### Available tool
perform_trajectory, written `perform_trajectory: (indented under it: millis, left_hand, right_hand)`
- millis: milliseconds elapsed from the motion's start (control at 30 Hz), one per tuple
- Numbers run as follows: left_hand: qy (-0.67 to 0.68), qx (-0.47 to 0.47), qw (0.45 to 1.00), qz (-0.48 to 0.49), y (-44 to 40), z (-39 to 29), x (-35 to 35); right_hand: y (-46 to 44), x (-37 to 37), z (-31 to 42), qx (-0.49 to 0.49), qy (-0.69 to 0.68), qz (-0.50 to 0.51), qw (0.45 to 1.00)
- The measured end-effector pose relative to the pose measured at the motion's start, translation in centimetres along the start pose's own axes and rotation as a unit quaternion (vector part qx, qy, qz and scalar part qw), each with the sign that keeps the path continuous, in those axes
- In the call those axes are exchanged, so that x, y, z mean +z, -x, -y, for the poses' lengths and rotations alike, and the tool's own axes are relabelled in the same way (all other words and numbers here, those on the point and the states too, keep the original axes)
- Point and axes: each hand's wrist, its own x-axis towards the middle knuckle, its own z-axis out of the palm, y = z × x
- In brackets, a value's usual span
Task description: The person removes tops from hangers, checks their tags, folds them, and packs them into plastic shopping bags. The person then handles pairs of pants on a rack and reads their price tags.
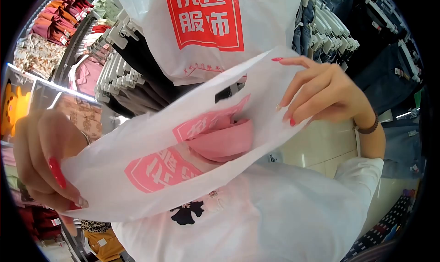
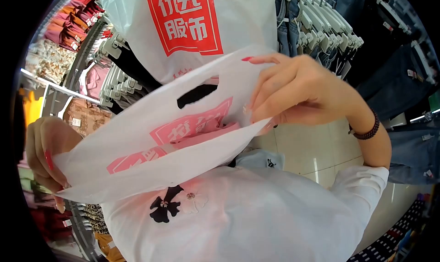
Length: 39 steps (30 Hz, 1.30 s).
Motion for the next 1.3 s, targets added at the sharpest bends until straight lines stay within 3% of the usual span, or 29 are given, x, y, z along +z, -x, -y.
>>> perform_trajectory:
  millis: [33, 100, 200, 267, 367, 433, 533, 633, 700, 767, 933, 1100, 1233, 1300]
  left_hand:
    - [0.001, 0.026, 1.000, -0.010, 0.2, -0.2, 0.3]
    - [-0.099, -0.028, 0.990, 0.091, 0.1, -2.9, -2.0]
    - [-0.280, -0.094, 0.923, 0.245, -0.1, -7.1, -4.8]
    - [-0.397, -0.115, 0.872, 0.262, 0.0, -8.4, -4.1]
    - [-0.501, -0.102, 0.851, 0.120, 1.1, -5.9, 0.0]
    - [-0.430, -0.178, 0.873, 0.147, 0.0, -5.3, 0.9]
    - [-0.342, -0.180, 0.909, 0.154, 0.4, -3.3, 2.3]
    - [-0.171, -0.217, 0.950, 0.146, 1.8, -0.8, 3.3]
    - [-0.064, -0.290, 0.944, 0.140, 3.5, 1.5, 4.0]
    - [-0.074, -0.380, 0.899, 0.202, 3.7, 3.2, 4.0]
    - [-0.111, -0.469, 0.849, 0.216, 8.5, 6.4, 3.8]
    - [-0.105, -0.469, 0.862, 0.161, 10.5, 8.1, 1.9]
    - [-0.160, -0.422, 0.884, 0.122, 9.7, 7.2, -0.7]
    - [-0.163, -0.425, 0.882, 0.123, 9.0, 6.4, -1.6]
  right_hand:
    - [-0.5, -0.7, 0.2, -0.011, 0.015, -0.002, 1.000]
    - [-1.3, -2.5, 0.6, -0.031, 0.039, -0.001, 0.999]
    - [-2.2, -5.1, 0.9, -0.050, 0.074, 0.009, 0.996]
    - [-2.3, -6.8, 0.9, -0.067, 0.099, 0.039, 0.992]
    - [-3.5, -7.7, 2.3, 0.004, 0.119, 0.069, 0.990]
    - [-3.3, -8.0, 2.0, 0.001, 0.135, 0.083, 0.987]
    - [-3.3, -9.2, 2.1, -0.016, 0.147, 0.142, 0.979]
    - [-4.0, -10.2, 2.4, -0.042, 0.139, 0.204, 0.968]
    - [-4.3, -10.9, 2.3, -0.059, 0.132, 0.246, 0.958]
    - [-4.6, -11.7, 2.4, -0.079, 0.110, 0.283, 0.950]
    - [-4.2, -11.2, 3.1, -0.163, 0.021, 0.238, 0.957]
    - [-2.6, -10.5, 3.6, -0.221, -0.048, 0.127, 0.966]
    - [2.1, -9.7, 5.7, -0.087, -0.087, -0.028, 0.992]
    - [2.2, -10.9, 6.2, -0.084, -0.077, 0.004, 0.993]
